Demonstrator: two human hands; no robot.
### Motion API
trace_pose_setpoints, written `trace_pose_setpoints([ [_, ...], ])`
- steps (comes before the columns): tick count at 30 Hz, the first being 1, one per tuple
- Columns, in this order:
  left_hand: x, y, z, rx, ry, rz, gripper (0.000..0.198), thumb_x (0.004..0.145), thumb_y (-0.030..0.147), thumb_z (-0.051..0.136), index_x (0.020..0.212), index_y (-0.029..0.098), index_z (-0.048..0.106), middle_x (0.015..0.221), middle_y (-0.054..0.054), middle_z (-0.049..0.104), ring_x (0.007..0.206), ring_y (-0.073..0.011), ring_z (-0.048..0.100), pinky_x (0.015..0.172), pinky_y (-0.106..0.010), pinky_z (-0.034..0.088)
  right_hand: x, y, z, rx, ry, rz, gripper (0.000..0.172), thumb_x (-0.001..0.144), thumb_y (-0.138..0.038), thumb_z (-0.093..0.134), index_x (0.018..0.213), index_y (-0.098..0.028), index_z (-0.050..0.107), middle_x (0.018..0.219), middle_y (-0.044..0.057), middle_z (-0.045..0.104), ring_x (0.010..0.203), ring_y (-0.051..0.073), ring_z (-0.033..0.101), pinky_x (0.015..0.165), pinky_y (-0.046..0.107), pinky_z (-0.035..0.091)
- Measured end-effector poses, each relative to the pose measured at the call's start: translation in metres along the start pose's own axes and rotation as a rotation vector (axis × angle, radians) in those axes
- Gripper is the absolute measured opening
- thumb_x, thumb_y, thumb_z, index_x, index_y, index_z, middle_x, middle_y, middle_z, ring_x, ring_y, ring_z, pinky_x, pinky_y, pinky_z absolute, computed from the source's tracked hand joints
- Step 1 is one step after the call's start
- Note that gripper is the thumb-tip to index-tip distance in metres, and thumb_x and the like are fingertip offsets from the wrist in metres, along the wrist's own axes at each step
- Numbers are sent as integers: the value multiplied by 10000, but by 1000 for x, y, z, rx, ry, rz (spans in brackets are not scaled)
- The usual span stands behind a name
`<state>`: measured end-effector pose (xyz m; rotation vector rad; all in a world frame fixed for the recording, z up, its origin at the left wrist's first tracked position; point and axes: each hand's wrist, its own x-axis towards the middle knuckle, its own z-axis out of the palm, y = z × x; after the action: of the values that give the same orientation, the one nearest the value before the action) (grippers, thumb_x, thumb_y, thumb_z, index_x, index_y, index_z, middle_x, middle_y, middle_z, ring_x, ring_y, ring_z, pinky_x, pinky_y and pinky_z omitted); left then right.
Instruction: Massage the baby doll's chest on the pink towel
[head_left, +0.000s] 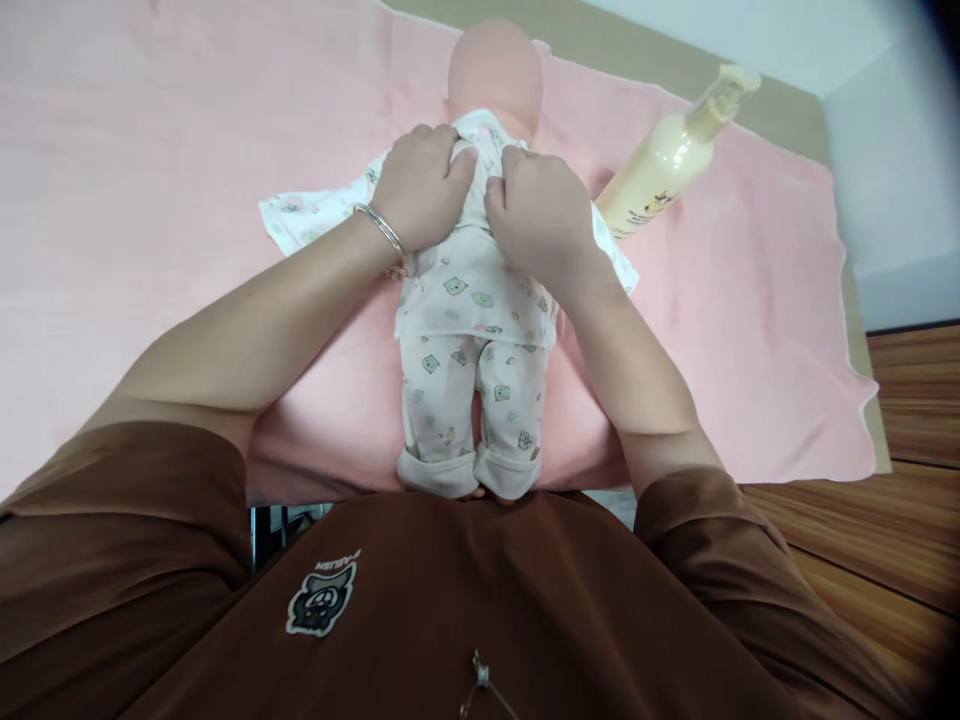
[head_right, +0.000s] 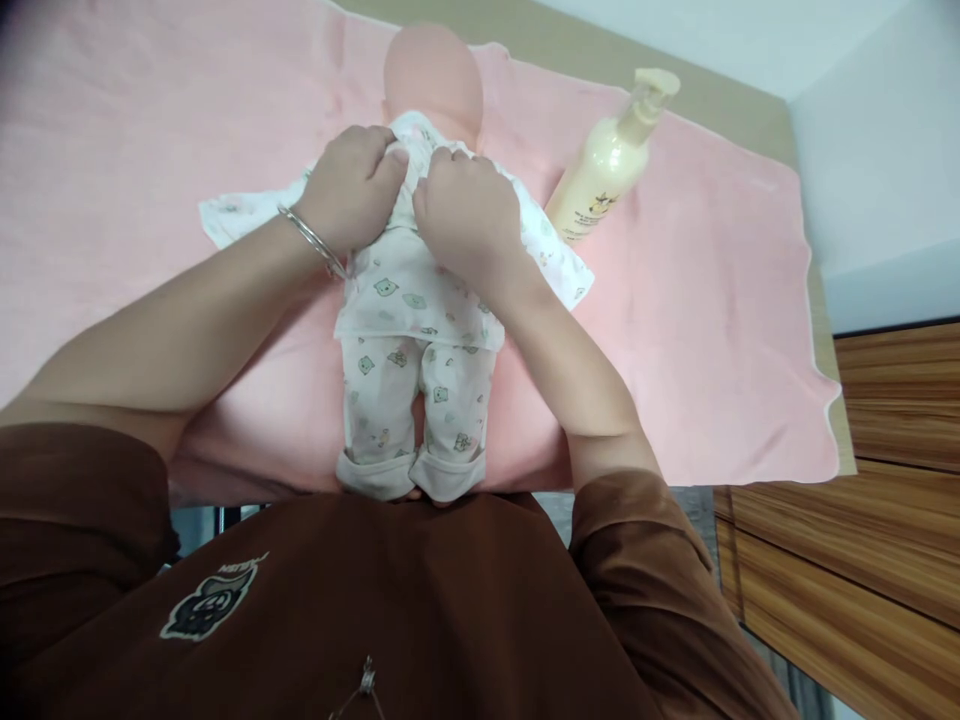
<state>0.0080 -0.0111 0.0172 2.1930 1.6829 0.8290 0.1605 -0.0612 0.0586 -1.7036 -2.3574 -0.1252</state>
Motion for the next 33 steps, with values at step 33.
trace_pose_setpoints([
  [33, -11, -3, 5, -109, 170, -26, 188, 928, 388, 438, 1011, 283, 570, 1026, -34, 625, 1007, -233, 540, 934, -422, 389, -15, -3, -17, 85, -21, 72, 361, 974, -397, 317, 1181, -181, 519, 1154, 127, 594, 1013, 310, 568, 904, 482, 488],
])
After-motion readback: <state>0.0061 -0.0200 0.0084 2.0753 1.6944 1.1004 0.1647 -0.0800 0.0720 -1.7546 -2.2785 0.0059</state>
